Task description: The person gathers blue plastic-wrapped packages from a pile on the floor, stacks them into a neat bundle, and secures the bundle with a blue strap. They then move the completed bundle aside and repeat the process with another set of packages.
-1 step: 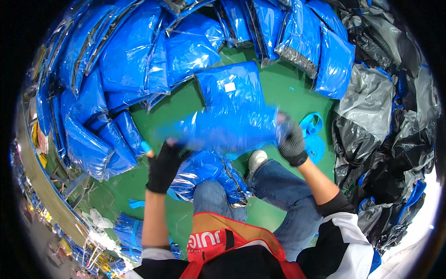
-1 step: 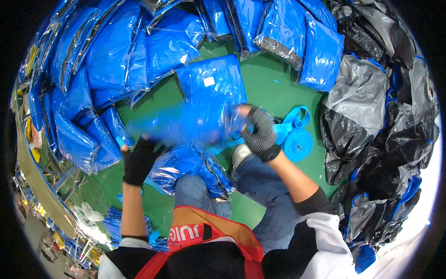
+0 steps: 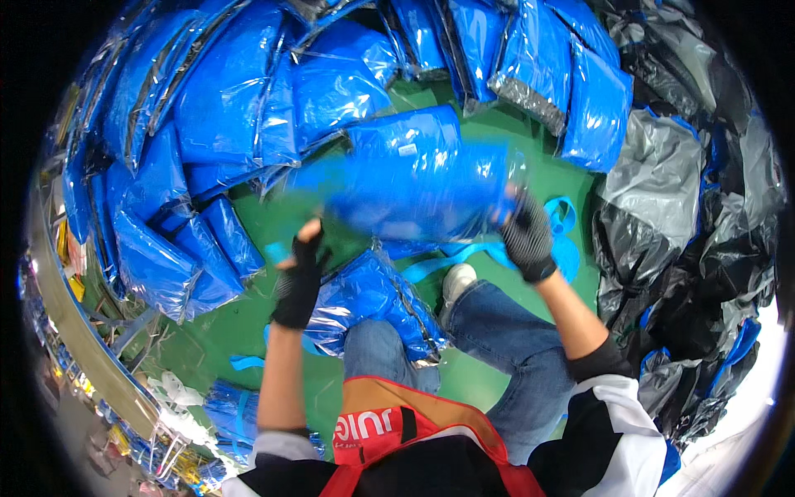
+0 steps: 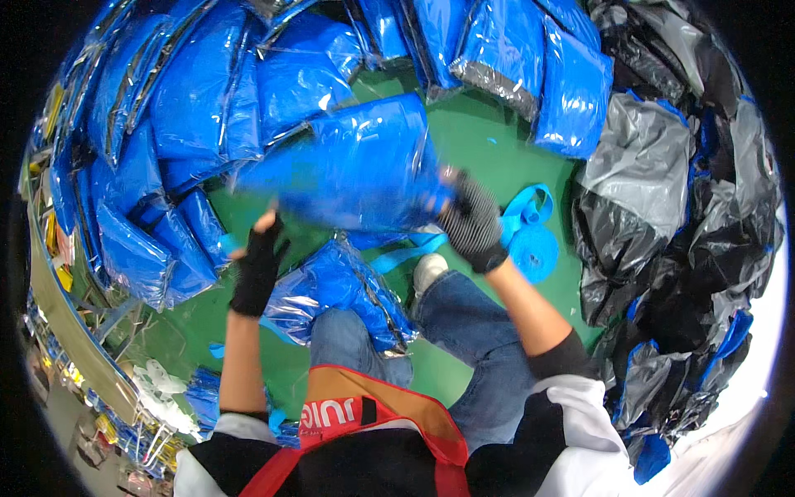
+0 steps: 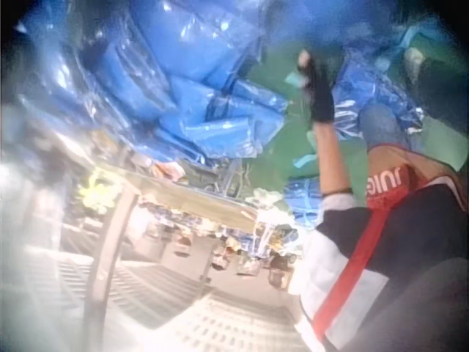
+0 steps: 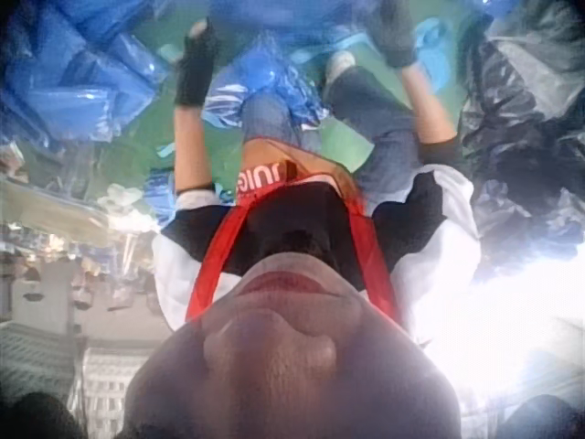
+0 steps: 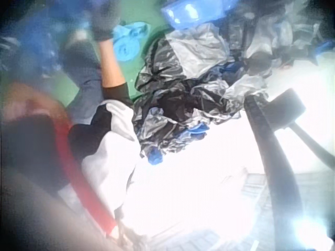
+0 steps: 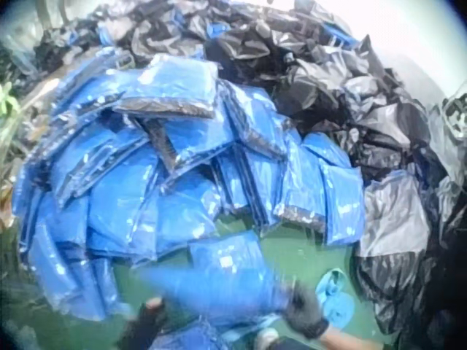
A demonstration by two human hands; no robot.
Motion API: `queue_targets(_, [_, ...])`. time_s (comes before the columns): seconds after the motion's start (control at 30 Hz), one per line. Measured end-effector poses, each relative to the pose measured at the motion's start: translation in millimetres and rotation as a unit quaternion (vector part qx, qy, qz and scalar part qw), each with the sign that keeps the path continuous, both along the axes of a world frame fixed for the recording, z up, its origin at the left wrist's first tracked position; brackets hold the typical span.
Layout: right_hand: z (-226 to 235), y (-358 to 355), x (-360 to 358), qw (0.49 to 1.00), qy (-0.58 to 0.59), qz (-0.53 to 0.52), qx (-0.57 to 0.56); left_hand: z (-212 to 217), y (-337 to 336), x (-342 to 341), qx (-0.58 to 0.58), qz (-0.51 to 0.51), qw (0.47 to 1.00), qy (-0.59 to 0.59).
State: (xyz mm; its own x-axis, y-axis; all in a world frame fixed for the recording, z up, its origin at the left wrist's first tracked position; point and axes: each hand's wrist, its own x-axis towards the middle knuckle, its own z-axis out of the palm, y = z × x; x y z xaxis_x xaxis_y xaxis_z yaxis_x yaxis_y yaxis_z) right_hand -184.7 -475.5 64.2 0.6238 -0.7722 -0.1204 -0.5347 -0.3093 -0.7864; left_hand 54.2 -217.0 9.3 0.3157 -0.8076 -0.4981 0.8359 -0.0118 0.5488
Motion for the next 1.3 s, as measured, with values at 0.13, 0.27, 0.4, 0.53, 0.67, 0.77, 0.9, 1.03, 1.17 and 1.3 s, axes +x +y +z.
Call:
queue_targets(0.13, [-42, -78, -11, 0.961, -0.07, -0.097, 0.248, -73, -74, -50, 0.106, -0.125, 0.85, -0.5])
queue_targets(0.27, [-140, -91, 4, 0.94, -0.044, -0.173, 0.291, -127, -89, -77, 0.278, -0.117, 0.864, -0.404])
queue_targets(0.4, [-223, -77, 6, 0.967, 0.078, -0.108, 0.215, -155, -91, -84, 0.313, -0.048, 0.896, -0.311])
queue_targets(0.53, [-208, -83, -8, 0.935, -0.108, -0.099, 0.322, -115, -103, -82, 0.254, -0.049, 0.923, -0.284])
queue_targets(0.67, [-70, -113, -5, 0.979, 0.004, -0.041, -0.199, 3, -140, -54, 0.195, -0.115, 0.829, -0.512])
queue_targets(0.77, [51, -94, 9, 0.897, 0.0, 0.109, -0.428, 92, -185, -36, 0.099, -0.215, 0.53, -0.814])
queue_targets(0.9, [76, -61, 17, 0.826, 0.241, 0.288, -0.42, 131, -204, -58, 0.034, -0.344, 0.415, -0.842])
queue_targets(1.03, [-19, -88, -18, 0.98, 0.132, 0.139, 0.05, 37, -163, -51, 0.049, -0.088, 0.441, -0.892])
queue_targets(1.17, [-149, -83, -41, 0.917, 0.101, 0.0, 0.387, -120, -109, -28, 0.361, -0.054, 0.698, -0.616])
queue_targets(1.3, [-245, -55, -41, 0.908, 0.009, -0.039, 0.417, -226, -87, -49, 0.359, -0.231, 0.739, -0.521])
